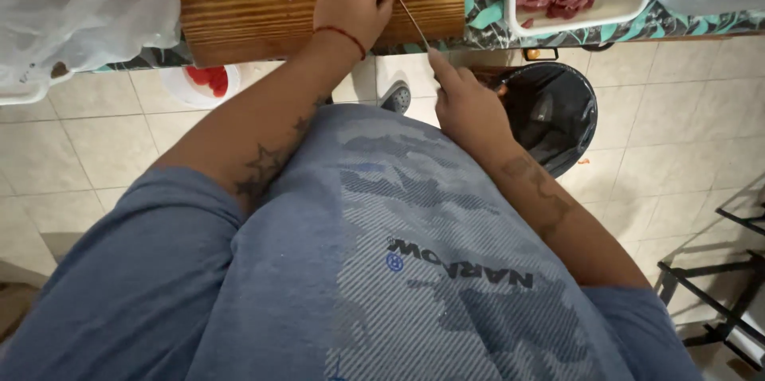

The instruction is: Cutting a raw steak into smaller pieces on a wooden cutting board.

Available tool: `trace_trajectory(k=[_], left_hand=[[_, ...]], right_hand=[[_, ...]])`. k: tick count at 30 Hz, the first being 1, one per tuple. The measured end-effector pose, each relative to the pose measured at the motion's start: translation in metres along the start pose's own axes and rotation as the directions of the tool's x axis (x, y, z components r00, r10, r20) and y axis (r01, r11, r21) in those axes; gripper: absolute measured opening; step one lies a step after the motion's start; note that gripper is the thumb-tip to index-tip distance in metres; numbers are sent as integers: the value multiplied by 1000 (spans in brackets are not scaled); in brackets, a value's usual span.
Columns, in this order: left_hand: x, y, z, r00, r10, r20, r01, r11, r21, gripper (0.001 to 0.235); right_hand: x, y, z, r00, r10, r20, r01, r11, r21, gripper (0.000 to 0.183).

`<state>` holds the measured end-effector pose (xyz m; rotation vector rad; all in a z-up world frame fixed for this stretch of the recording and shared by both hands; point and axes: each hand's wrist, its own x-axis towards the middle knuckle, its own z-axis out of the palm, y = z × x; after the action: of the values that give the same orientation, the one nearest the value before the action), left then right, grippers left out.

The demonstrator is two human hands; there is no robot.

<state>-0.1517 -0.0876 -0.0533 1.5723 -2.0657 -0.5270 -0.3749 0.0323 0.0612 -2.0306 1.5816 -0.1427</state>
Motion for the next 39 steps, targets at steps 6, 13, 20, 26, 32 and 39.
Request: trace_trajectory(k=[6,13,20,26,32,39], left_hand=[[-1,1,-4,998,-49,46,50,999,-9,16],[-7,-6,-1,1000,27,7,-27,999,-36,16],[-7,-16,6,998,-17,60,19,999,-31,15],[3,-11,1,999,11,37,-13,999,49,16],[3,-1,1,999,-29,22,31,996,-79,10],[23,32,5,991,131,23,-130,990,-47,33]], right_hand=[[-27,10,-10,1000,-13,-11,13,999,47,62],[-14,3,-8,1000,19,22,-19,1000,4,58],[2,3,8,999,-28,26,28,999,22,60],[-3,5,-4,998,12,57,-11,1000,-5,58],[-27,5,-20,998,45,-35,-39,987,158,50],[-51,15,-34,977,54,-205,3,964,266,55]])
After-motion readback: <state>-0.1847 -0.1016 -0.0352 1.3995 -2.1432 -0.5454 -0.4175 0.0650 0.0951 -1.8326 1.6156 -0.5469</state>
